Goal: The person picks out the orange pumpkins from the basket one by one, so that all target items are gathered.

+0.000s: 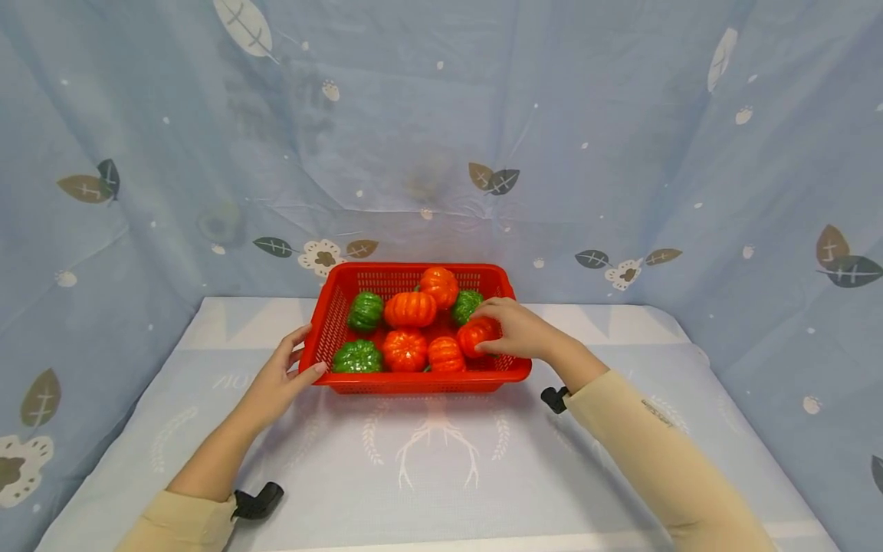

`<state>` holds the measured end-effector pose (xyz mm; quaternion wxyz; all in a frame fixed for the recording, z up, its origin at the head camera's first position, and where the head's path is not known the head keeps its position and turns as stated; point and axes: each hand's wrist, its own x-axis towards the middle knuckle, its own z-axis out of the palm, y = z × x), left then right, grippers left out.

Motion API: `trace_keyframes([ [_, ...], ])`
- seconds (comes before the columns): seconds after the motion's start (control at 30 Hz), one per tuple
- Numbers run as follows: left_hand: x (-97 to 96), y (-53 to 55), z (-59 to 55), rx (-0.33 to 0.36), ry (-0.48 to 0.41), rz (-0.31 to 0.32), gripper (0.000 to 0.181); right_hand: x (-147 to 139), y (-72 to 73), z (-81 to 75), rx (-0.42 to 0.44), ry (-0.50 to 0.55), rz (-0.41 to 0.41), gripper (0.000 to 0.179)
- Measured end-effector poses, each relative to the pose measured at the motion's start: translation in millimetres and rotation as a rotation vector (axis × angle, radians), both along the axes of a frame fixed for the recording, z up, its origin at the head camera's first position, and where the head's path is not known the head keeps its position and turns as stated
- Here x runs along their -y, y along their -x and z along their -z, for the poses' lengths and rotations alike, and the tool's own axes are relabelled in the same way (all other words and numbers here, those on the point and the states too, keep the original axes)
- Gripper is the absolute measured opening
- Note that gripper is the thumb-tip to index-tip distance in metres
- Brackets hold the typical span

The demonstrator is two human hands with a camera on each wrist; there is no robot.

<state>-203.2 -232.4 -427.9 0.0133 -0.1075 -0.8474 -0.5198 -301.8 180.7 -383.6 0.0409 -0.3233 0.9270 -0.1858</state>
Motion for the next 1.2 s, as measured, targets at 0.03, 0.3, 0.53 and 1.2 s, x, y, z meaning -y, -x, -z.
trace_keyframes([
  [0.03,0.0,-0.2,0.5,0.004,0.0,-0.003,0.08,0.9,0.6,-0.2,0.003,-0.008,-0.004,0.052],
  [0.3,-0.8,-0.8,4.8,0.01,-0.013,0.008,0.081,3.8,3.4,1.2,0.019,-0.066,-0.025,0.05],
  [0.53,-1.0,1.0,8.9,0.0,-0.045,0.019,0.083,5.0,5.2,2.0,0.007,-0.063,-0.047,0.044],
  [1.2,0.5,-1.7,8.1,0.018,-0.13,0.03,0.084,6.2,4.2,-3.0,0.051,-0.075,-0.03,0.045],
])
